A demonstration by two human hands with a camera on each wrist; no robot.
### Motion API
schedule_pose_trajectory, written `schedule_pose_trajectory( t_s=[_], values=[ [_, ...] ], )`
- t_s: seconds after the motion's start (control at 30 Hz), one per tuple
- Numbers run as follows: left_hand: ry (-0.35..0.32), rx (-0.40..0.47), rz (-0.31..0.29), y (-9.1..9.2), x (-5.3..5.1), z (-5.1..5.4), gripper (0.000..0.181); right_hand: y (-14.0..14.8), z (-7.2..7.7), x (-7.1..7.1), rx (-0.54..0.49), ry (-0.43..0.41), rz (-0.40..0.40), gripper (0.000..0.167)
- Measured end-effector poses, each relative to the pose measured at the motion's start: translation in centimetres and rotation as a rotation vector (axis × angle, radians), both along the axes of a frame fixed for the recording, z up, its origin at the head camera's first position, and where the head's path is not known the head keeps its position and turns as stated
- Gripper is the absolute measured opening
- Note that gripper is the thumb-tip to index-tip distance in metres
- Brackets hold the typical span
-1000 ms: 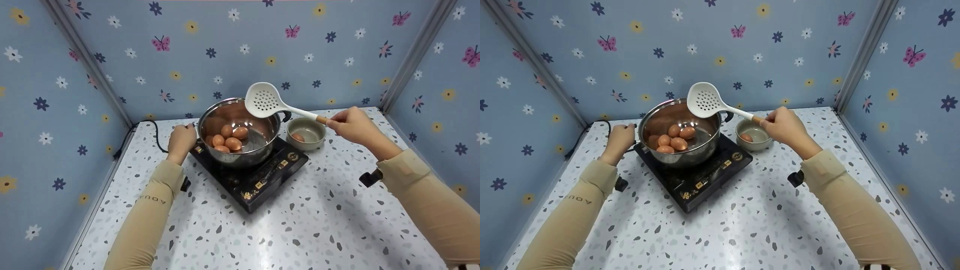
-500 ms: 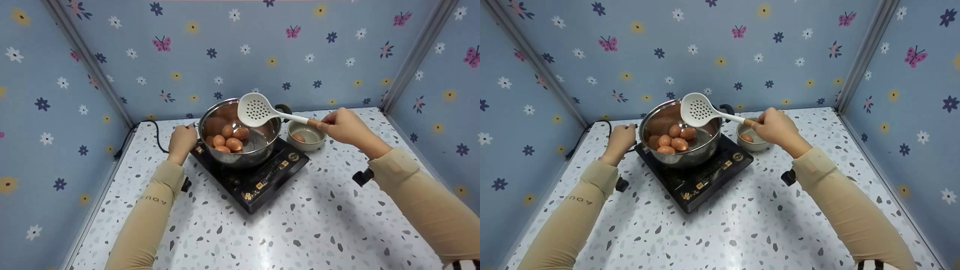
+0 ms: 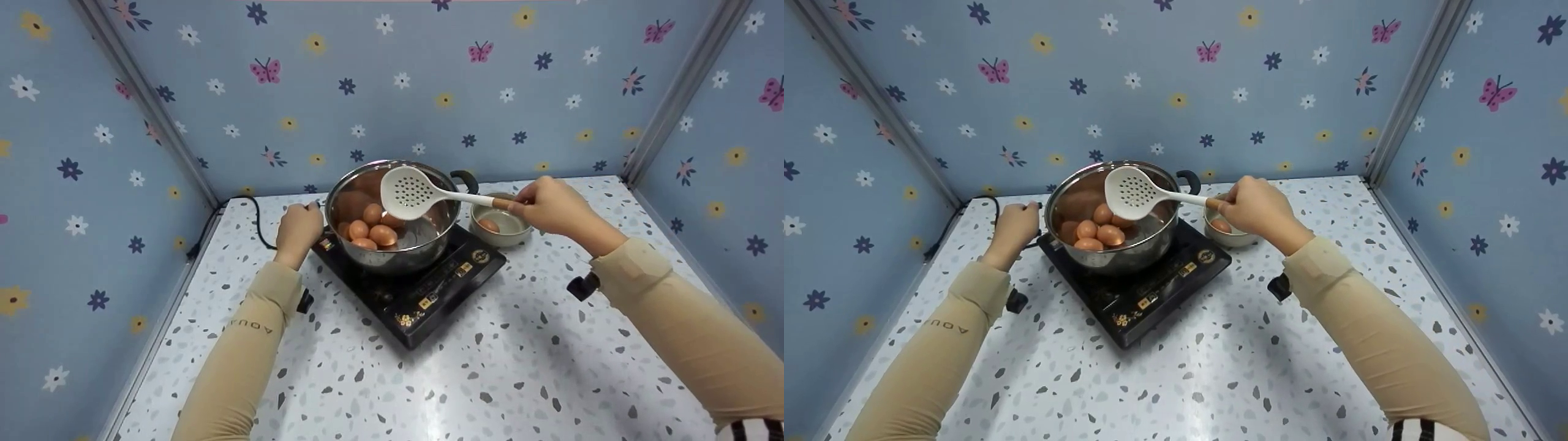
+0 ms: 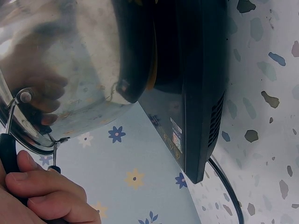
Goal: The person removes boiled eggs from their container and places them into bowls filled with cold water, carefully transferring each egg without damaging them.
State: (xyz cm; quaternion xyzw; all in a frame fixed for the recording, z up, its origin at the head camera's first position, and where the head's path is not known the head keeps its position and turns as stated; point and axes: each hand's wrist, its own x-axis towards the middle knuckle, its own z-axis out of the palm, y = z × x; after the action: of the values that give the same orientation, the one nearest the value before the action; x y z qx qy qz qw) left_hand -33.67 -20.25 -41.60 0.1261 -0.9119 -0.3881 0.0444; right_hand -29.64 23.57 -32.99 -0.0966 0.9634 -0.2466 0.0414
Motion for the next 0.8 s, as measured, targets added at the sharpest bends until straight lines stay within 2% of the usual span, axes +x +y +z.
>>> schedule_pose_trajectory(
  t_s=[0.13, 0.43, 0.8],
  values=[
    [0.003, -0.002, 0.007, 0.0, 0.0, 0.0, 0.057, -0.6, 0.1, -0.1, 0.032, 0.008, 0.016, 0.030],
    [0.044, 0.000, -0.015, 0.3, 0.5, 0.1, 0.042, -1.4, 0.4, -0.3, 0.091, 0.027, 0.043, 0.028],
    [0.032, 0.001, 0.002, 0.2, 0.2, 0.0, 0.052, -2.5, 0.7, -0.2, 0.177, 0.082, 0.064, 0.026]
  ],
)
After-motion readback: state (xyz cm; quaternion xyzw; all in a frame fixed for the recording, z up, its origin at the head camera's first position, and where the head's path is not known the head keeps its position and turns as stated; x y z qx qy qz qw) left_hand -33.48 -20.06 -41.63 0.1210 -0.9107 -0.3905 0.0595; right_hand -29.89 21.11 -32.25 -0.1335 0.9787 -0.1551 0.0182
